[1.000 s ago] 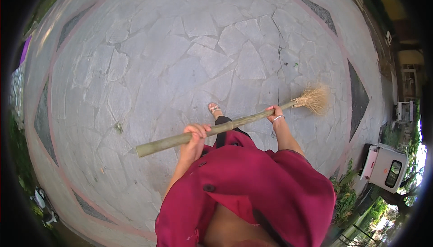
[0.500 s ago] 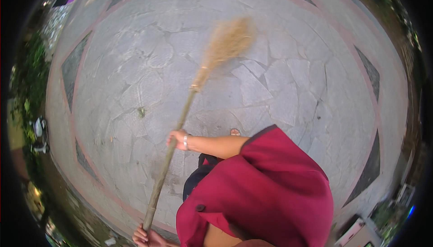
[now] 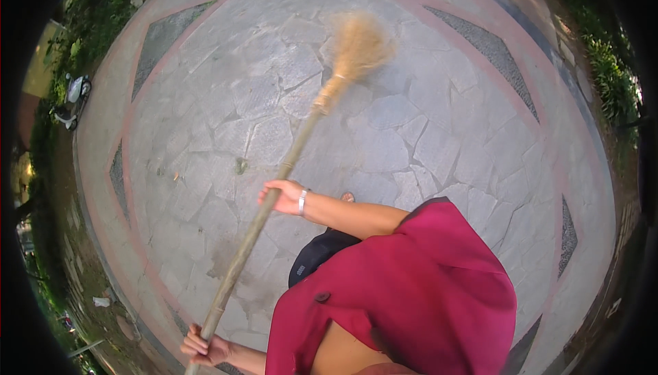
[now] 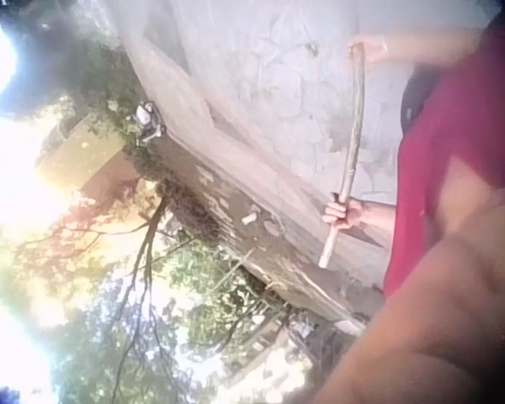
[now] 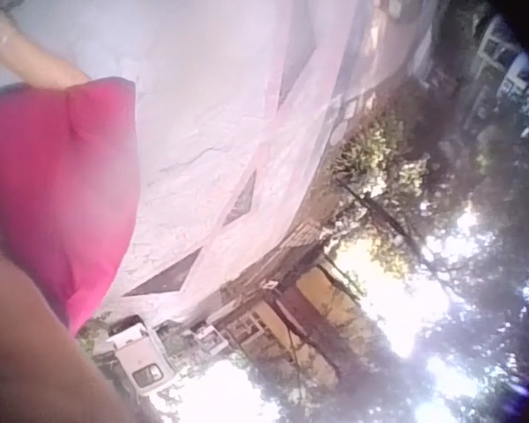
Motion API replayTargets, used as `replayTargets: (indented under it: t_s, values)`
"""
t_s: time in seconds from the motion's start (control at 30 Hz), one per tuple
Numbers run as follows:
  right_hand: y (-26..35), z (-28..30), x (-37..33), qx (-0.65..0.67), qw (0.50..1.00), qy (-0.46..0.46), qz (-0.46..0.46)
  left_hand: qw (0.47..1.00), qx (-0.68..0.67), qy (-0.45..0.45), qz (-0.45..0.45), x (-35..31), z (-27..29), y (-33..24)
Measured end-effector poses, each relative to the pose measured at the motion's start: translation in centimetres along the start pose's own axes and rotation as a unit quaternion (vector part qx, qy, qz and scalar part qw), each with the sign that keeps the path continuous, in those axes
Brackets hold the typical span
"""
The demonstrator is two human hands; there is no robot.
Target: The person sweeps leaves and debris on a paved walkway using a broom, picks up individual pieces of plastic and paper trash by hand, and puts them into a trash bin.
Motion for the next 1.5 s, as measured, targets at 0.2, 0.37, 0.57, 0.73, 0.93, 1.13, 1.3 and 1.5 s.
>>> replayTargets:
  t_s: [0.2, 0.37, 0.57, 0.73, 0.93, 1.13, 1.3, 1.5]
  values:
    - [18.4, 6.2, -10.8, -0.019, 0.988, -0.115, 0.102, 0.974, -0.082, -0.094, 0.187, 6.8, -0.2, 22.8]
    - [41.0, 17.2, -26.3, 0.144, 0.844, -0.199, 0.476, 0.896, -0.182, 0.014, 0.404, 9.9, -18.4, 46.0]
    - [57.3, 25.3, -38.6, 0.284, 0.768, -0.303, 0.487, 0.822, -0.208, 0.185, 0.497, 7.8, -40.8, 61.9]
    - [73.1, 19.0, -28.1, 0.165, 0.892, -0.203, 0.368, 0.896, -0.132, 0.119, 0.407, 15.6, -48.8, 67.2]
    - [80.5, -6.4, -2.1, 0.07, 0.982, -0.121, 0.127, 0.976, 0.119, 0.13, 0.125, 23.4, -57.2, 57.3]
    - [94.3, -21.7, 11.3, 0.055, 0.997, 0.061, 0.002, 0.946, 0.183, 0.265, -0.039, 23.3, -68.0, 67.6]
    - [95.4, -28.2, 10.7, 0.03, 0.999, 0.041, -0.003, 0.965, 0.145, 0.207, -0.072, 27.6, -68.7, 75.3]
    - [113.8, -23.2, 0.1, 0.093, 0.985, -0.043, 0.142, 0.994, -0.03, 0.107, -0.01, 37.4, -66.1, 88.8]
Point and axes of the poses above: each hand's wrist, its own x-axis towards the middle knuckle, its own z-axis out of the back of the hand, y = z × x, the point moved 2 cm from there along x, towards the middle knuckle, and after that the axes turned 5 degrees about y, right-handed, at the moved point
